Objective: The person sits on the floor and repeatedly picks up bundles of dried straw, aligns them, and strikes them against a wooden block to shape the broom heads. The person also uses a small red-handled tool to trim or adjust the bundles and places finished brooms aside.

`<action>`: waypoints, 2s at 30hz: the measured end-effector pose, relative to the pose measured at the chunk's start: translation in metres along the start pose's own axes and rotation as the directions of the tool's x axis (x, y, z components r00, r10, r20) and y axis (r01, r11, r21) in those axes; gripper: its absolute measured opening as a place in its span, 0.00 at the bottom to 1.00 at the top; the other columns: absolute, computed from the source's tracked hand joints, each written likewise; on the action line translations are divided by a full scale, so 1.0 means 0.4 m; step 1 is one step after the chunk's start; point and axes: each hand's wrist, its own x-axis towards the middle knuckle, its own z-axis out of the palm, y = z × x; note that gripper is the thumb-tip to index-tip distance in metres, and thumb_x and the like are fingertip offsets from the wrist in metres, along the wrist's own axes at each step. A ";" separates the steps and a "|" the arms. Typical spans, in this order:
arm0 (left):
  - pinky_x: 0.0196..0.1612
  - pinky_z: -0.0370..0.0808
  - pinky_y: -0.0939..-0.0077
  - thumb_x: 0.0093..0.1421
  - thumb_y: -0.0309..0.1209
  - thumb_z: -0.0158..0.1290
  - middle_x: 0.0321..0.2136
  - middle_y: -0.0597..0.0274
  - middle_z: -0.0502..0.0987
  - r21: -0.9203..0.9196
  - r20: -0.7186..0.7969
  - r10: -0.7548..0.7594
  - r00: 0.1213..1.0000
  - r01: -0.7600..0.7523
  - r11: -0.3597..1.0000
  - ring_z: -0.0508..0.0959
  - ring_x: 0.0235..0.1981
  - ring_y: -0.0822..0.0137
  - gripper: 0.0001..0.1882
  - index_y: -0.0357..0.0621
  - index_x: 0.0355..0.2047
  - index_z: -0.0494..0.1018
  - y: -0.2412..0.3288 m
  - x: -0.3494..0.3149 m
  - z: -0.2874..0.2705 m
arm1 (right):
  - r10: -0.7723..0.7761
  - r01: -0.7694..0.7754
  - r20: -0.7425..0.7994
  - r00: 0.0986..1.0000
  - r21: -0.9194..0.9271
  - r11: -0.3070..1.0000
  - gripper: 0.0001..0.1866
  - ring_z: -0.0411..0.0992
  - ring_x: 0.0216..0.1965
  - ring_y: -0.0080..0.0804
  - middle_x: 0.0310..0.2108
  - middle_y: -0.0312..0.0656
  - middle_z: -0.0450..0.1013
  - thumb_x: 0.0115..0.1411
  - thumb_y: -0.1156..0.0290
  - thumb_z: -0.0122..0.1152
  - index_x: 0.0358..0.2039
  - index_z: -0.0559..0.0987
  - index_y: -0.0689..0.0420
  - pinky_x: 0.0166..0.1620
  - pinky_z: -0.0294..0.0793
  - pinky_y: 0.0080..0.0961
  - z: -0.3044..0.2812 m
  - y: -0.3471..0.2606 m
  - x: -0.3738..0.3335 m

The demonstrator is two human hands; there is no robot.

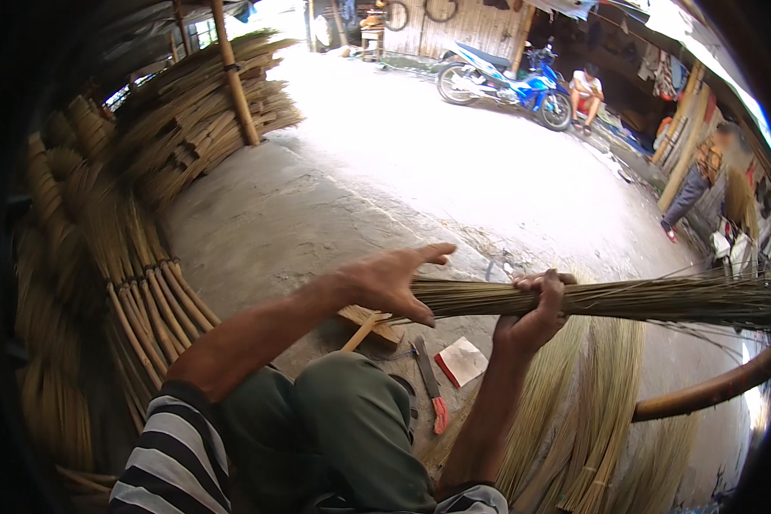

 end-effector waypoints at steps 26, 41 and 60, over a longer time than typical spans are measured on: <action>0.30 0.82 0.65 0.57 0.24 0.60 0.28 0.55 0.83 -0.339 -0.371 -0.906 0.204 0.879 0.336 0.82 0.23 0.65 0.42 0.45 0.74 0.64 -0.586 -0.518 -0.174 | 0.823 -0.521 -0.412 0.391 -0.836 -0.171 0.16 0.75 0.27 0.29 0.34 0.40 0.75 0.59 0.71 0.71 0.46 0.77 0.59 0.32 0.79 0.31 -0.749 -0.152 -0.368; 0.23 0.79 0.65 0.56 0.21 0.61 0.27 0.54 0.82 -0.386 -0.275 -0.884 0.378 0.799 0.462 0.80 0.20 0.65 0.37 0.35 0.68 0.68 -0.451 -0.404 -0.192 | 0.208 0.133 0.165 0.964 -0.979 0.157 0.55 0.57 0.74 0.60 0.76 0.57 0.54 0.62 0.70 0.74 0.80 0.47 0.49 0.70 0.66 0.58 -0.218 0.173 0.237; 0.43 0.79 0.50 0.49 0.25 0.61 0.27 0.49 0.82 0.631 0.105 -0.305 0.946 0.174 0.756 0.84 0.34 0.44 0.10 0.46 0.33 0.76 -0.333 -0.164 -0.001 | 0.940 0.505 0.278 0.197 -0.851 0.146 0.15 0.78 0.28 0.52 0.26 0.53 0.78 0.64 0.59 0.68 0.38 0.77 0.57 0.36 0.76 0.50 -0.288 0.115 -0.111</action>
